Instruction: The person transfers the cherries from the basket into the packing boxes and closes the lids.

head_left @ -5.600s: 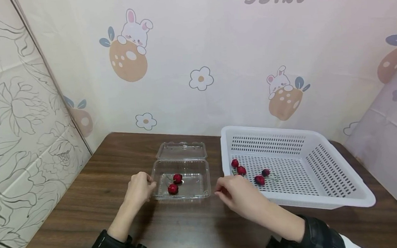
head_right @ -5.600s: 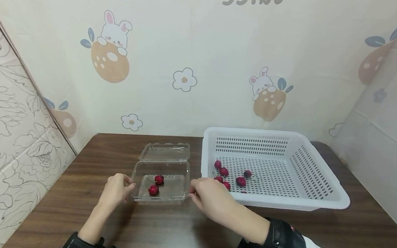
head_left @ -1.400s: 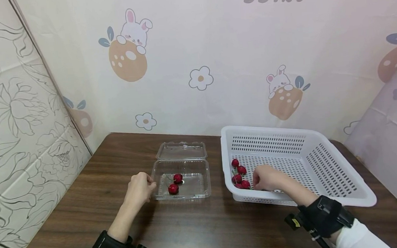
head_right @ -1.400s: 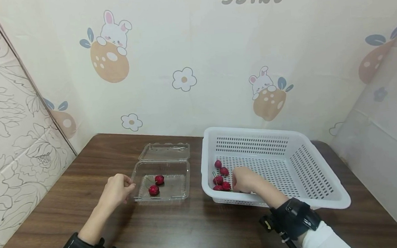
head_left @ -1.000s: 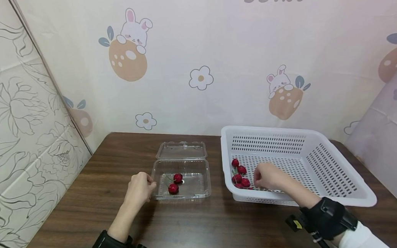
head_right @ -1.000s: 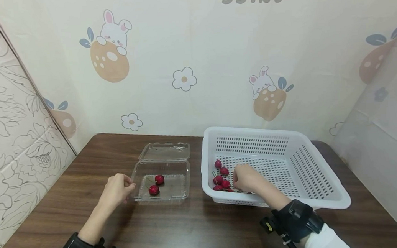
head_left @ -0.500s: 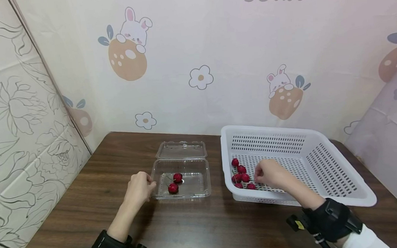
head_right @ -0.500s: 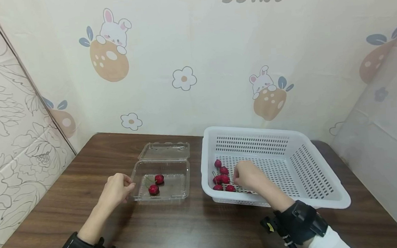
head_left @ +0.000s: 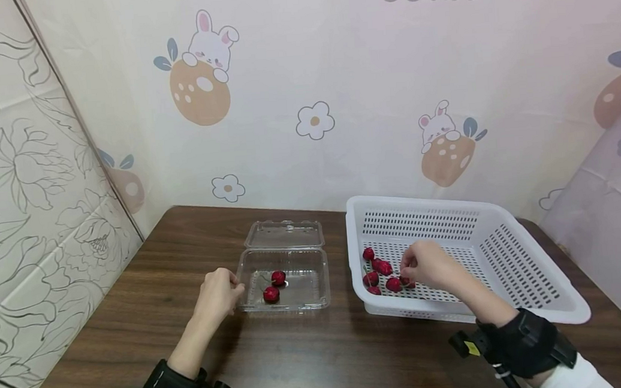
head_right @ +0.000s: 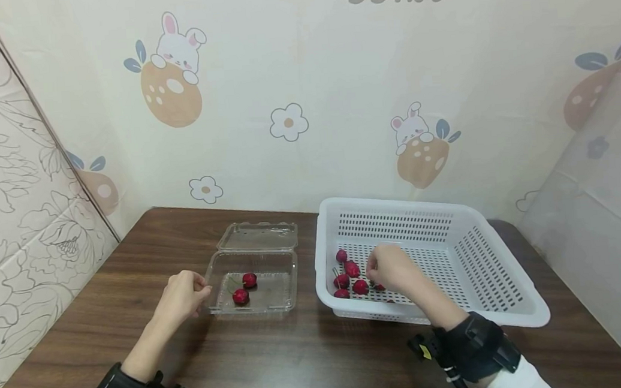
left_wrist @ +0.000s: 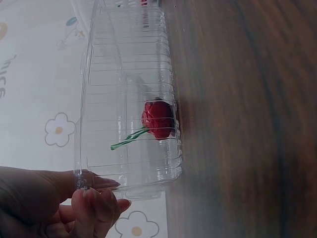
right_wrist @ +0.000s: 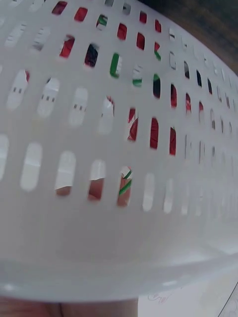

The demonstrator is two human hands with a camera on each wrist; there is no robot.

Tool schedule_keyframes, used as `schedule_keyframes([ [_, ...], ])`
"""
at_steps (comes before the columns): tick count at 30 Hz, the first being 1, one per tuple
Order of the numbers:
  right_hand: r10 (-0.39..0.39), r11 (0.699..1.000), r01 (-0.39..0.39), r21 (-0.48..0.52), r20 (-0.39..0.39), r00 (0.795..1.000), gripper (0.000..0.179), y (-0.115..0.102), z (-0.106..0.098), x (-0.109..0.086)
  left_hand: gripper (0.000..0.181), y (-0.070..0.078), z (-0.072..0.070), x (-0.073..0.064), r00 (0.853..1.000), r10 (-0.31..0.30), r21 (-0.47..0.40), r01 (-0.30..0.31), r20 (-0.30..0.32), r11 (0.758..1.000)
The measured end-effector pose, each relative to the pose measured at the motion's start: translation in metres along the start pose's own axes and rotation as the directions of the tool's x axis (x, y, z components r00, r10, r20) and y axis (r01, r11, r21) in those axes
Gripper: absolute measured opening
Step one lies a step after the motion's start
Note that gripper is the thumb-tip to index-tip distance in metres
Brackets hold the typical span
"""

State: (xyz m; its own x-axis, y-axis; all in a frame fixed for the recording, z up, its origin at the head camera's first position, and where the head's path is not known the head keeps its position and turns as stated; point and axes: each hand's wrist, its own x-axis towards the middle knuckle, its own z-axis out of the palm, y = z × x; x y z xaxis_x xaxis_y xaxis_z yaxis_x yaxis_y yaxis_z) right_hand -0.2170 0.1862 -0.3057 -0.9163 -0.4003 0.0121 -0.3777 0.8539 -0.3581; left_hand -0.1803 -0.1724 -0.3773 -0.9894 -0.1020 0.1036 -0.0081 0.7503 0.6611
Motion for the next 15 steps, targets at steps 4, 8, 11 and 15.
schedule_keyframes([
  [4,0.003,1.0,-0.002,0.01,-0.012,1.0,0.01,0.0,-0.004,0.0,0.011,0.0,0.0,0.0,1.0,-0.001,-0.001,0.001,-0.001,1.0],
  [8,0.002,1.0,-0.002,0.014,-0.024,1.0,0.009,-0.003,-0.008,-0.001,0.01,0.0,0.0,0.0,1.0,0.0,0.002,0.0,-0.004,1.0],
  [11,0.002,1.0,-0.002,0.02,-0.031,1.0,0.008,-0.006,-0.012,-0.002,0.01,-0.001,0.0,0.0,1.0,-0.001,0.001,0.001,-0.003,1.0],
  [15,0.014,0.999,-0.012,0.048,-0.029,0.999,0.007,-0.011,-0.016,-0.003,0.011,0.0,0.0,0.001,1.0,0.0,-0.001,0.0,-0.003,1.0],
])
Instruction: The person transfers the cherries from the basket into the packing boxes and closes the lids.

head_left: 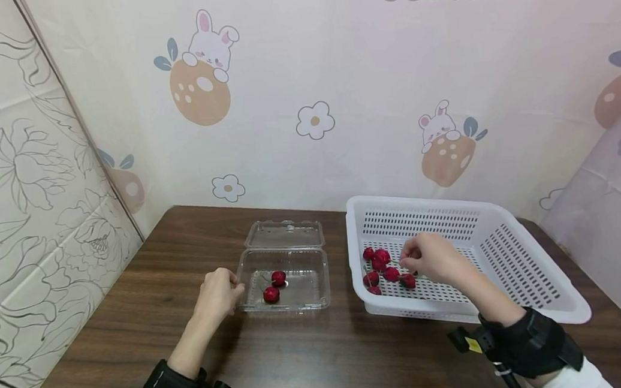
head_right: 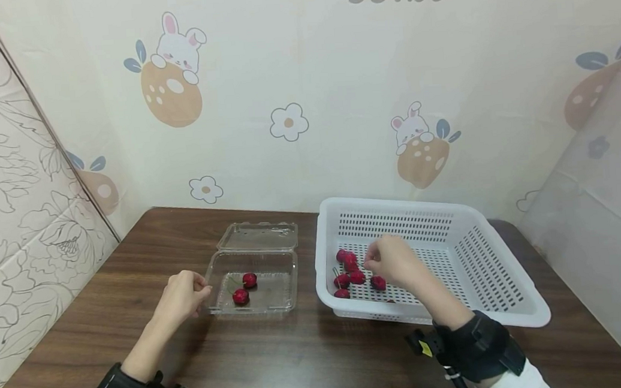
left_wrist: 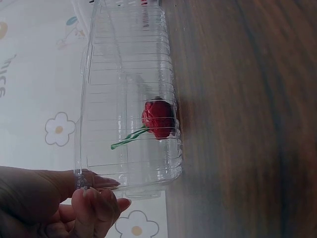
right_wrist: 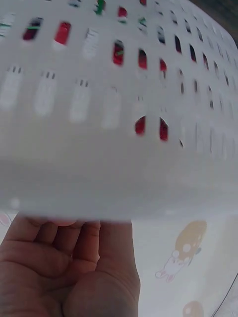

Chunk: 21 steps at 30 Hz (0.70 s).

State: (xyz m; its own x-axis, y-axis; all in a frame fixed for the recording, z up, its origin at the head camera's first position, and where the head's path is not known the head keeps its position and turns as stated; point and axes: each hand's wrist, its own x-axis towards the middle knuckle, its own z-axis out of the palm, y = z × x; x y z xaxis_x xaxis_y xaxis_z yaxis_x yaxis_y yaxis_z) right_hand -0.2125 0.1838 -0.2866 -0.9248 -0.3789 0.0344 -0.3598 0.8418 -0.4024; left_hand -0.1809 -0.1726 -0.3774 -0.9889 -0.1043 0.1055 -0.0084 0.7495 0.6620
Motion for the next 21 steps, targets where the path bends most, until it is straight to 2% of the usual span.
schedule_keyframes([
  [9,-0.028,0.998,0.029,0.048,-0.023,0.999,0.005,-0.007,-0.005,0.001,0.011,0.0,-0.001,0.0,1.0,0.0,0.004,0.0,0.0,1.0],
  [21,-0.048,0.998,0.05,0.026,-0.078,0.996,0.005,-0.027,-0.002,0.001,0.011,0.0,0.0,0.001,1.0,-0.005,0.004,0.005,0.001,1.0],
])
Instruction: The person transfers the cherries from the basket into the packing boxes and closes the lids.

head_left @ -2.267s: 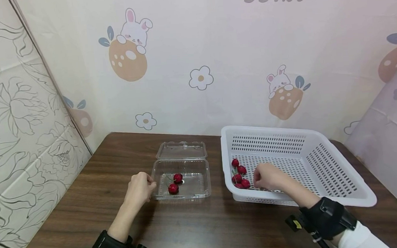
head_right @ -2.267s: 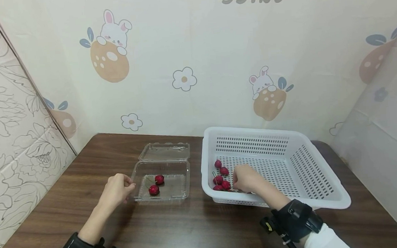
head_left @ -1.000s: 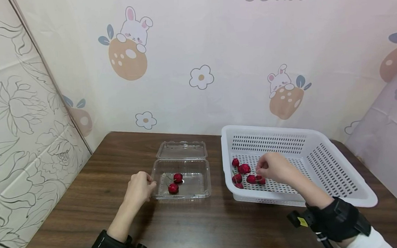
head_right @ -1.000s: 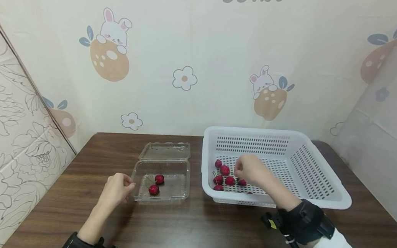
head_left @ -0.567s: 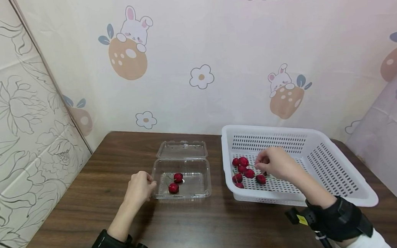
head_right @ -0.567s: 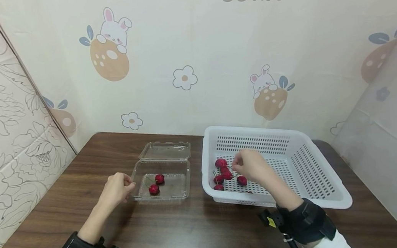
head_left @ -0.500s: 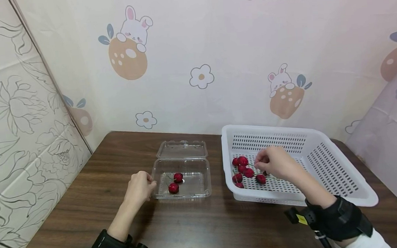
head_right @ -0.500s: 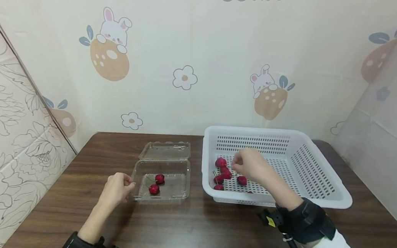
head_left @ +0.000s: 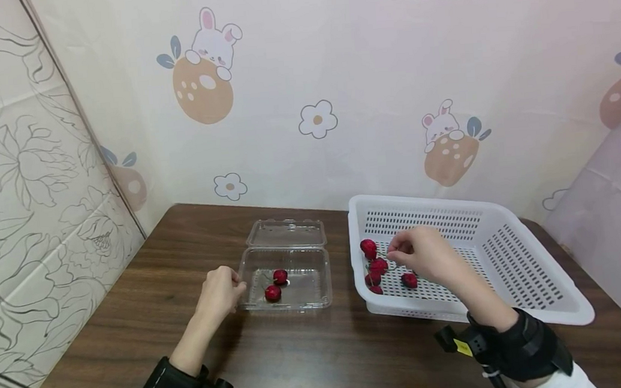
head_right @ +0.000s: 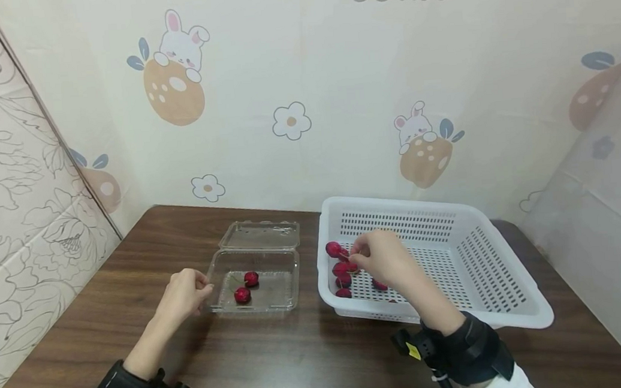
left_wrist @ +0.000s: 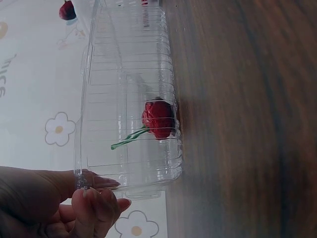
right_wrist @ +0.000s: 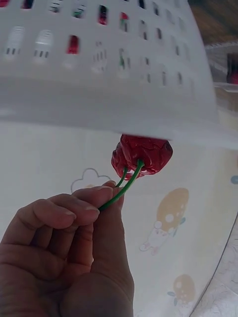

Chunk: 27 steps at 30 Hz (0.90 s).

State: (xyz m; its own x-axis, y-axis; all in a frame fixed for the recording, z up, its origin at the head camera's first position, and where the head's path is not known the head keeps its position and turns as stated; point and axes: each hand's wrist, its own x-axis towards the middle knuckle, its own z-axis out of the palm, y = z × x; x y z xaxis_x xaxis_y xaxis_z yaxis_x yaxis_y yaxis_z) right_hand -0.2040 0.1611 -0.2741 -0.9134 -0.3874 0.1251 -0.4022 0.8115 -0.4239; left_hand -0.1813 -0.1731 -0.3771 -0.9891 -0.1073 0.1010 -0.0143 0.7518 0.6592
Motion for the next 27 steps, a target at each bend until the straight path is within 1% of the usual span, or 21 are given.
schedule_keyframes([
  [8,-0.016,1.0,0.015,-0.006,-0.039,0.999,0.005,-0.017,0.005,0.0,0.011,0.001,0.0,0.0,1.0,-0.004,-0.004,0.004,0.005,1.0],
  [11,-0.021,1.0,0.022,0.007,-0.048,0.999,0.004,-0.025,0.008,-0.001,0.012,0.001,0.0,0.0,1.0,-0.006,-0.007,0.006,0.009,1.0],
  [16,-0.063,0.998,0.064,0.014,-0.07,0.996,0.005,-0.037,0.016,-0.001,0.013,0.002,-0.001,-0.001,1.0,-0.007,-0.008,0.007,0.014,1.0],
  [23,-0.09,0.996,0.091,0.007,-0.073,0.993,0.006,-0.053,0.028,0.004,0.012,0.001,0.0,-0.001,1.0,-0.001,-0.003,0.001,0.009,1.0],
  [27,-0.129,0.991,0.13,0.008,-0.083,0.988,0.006,-0.062,0.036,0.008,0.011,0.002,0.0,-0.001,1.0,0.001,-0.003,-0.001,0.009,1.0],
])
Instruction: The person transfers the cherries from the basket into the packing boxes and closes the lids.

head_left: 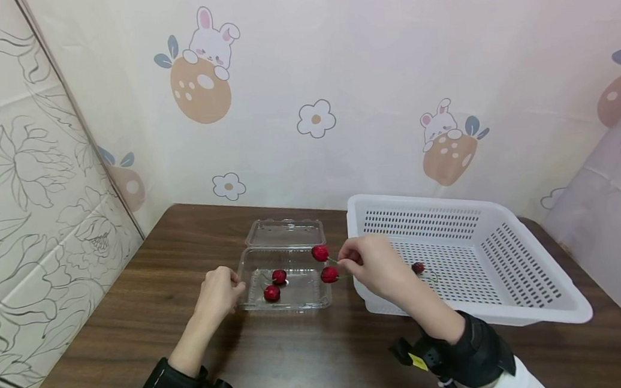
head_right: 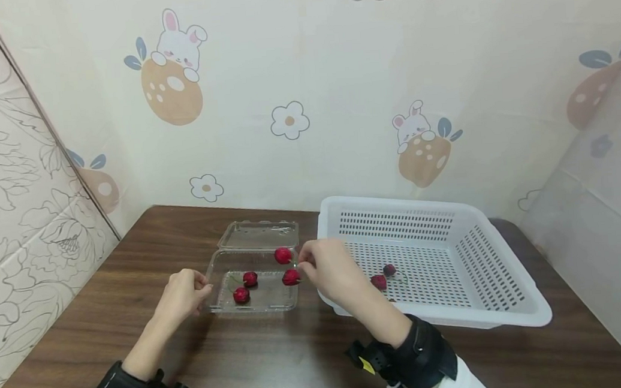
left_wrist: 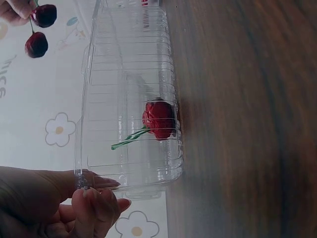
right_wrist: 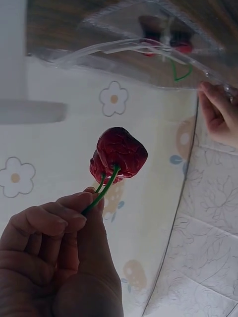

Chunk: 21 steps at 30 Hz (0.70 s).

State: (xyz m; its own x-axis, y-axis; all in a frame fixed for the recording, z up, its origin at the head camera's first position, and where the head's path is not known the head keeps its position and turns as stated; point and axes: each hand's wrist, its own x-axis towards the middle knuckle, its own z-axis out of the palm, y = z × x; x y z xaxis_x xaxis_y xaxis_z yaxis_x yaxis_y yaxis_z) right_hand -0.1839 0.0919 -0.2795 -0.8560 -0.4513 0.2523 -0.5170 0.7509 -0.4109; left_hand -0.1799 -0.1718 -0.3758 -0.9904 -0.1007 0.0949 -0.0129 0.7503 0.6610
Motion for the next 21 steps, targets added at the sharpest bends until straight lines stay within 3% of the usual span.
schedule_keyframes([
  [8,-0.007,0.999,0.007,0.045,0.011,1.0,0.006,-0.011,0.019,0.009,0.009,0.0,0.0,0.0,1.0,0.009,0.005,-0.009,-0.013,1.0],
  [21,-0.078,0.997,0.078,-0.018,0.03,0.997,0.004,-0.017,0.051,0.017,0.011,0.0,0.001,0.001,1.0,0.002,-0.002,-0.002,-0.003,1.0],
])
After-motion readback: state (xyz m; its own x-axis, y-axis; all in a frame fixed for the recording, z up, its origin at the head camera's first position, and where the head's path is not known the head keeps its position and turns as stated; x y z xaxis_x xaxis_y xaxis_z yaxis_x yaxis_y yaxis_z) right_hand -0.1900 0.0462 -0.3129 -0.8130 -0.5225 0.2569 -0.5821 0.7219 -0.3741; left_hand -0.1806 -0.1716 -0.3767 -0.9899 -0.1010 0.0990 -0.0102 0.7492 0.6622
